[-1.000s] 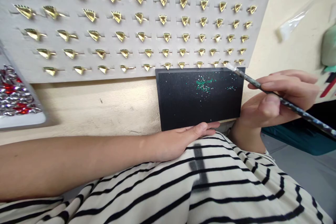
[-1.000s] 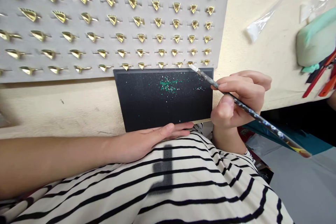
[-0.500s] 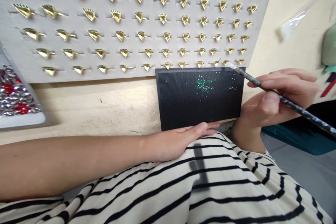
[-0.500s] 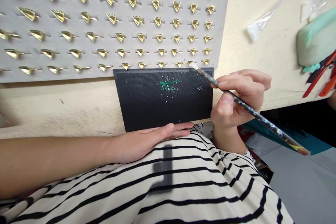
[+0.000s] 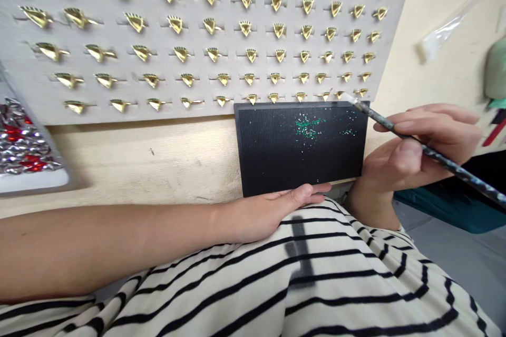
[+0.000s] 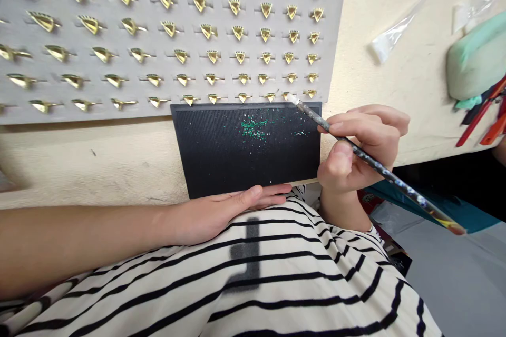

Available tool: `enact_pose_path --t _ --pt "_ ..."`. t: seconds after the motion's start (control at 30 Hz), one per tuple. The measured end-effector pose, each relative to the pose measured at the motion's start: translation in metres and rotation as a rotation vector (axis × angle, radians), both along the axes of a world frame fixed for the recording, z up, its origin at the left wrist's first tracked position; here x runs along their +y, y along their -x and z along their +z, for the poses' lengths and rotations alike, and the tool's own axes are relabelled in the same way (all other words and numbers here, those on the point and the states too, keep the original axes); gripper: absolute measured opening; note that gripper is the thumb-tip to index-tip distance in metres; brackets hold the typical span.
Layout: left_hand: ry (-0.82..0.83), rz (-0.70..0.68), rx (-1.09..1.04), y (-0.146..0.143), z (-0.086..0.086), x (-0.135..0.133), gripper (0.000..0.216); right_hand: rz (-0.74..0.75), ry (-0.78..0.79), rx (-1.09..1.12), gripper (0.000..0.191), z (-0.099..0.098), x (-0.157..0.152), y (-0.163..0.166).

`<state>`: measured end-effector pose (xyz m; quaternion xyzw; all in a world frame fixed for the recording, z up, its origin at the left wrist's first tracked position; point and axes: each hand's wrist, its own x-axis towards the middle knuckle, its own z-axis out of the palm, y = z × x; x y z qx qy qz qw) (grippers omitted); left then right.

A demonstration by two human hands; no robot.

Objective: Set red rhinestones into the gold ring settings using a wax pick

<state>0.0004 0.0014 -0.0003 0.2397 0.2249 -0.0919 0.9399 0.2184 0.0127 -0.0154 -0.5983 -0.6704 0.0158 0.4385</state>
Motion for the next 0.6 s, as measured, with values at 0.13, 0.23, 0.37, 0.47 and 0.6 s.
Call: enact_pose_path --t 0.13,0.23,0.37,0.47,0.6 --pt "-0.01 -0.006 0.006 -0.0002 0.0007 0.0001 0.053 -0.003 0.023 -0.001 0.021 0.0005 -0.0008 -0.0003" --pt "-0.018 0.006 0.001 -0.0003 0.0005 -0.0005 0.053 0.008 -0.018 0.009 0.023 -0.0005 0.0 -0.0004" --pt "-0.022 0.009 -0.005 0.0002 0.0008 -0.0007 0.054 0.013 -0.03 0.019 0.023 -0.0021 0.0013 0.0002" --pt "-0.015 0.006 -0.004 0.0006 0.0014 0.0 0.056 0.011 -0.03 0.021 0.022 -0.0028 0.0013 0.0006" --pt "-0.016 0.005 -0.005 0.0009 0.0008 0.0002 0.056 -0.007 -0.027 0.01 0.021 -0.0022 0.0004 0.0003"
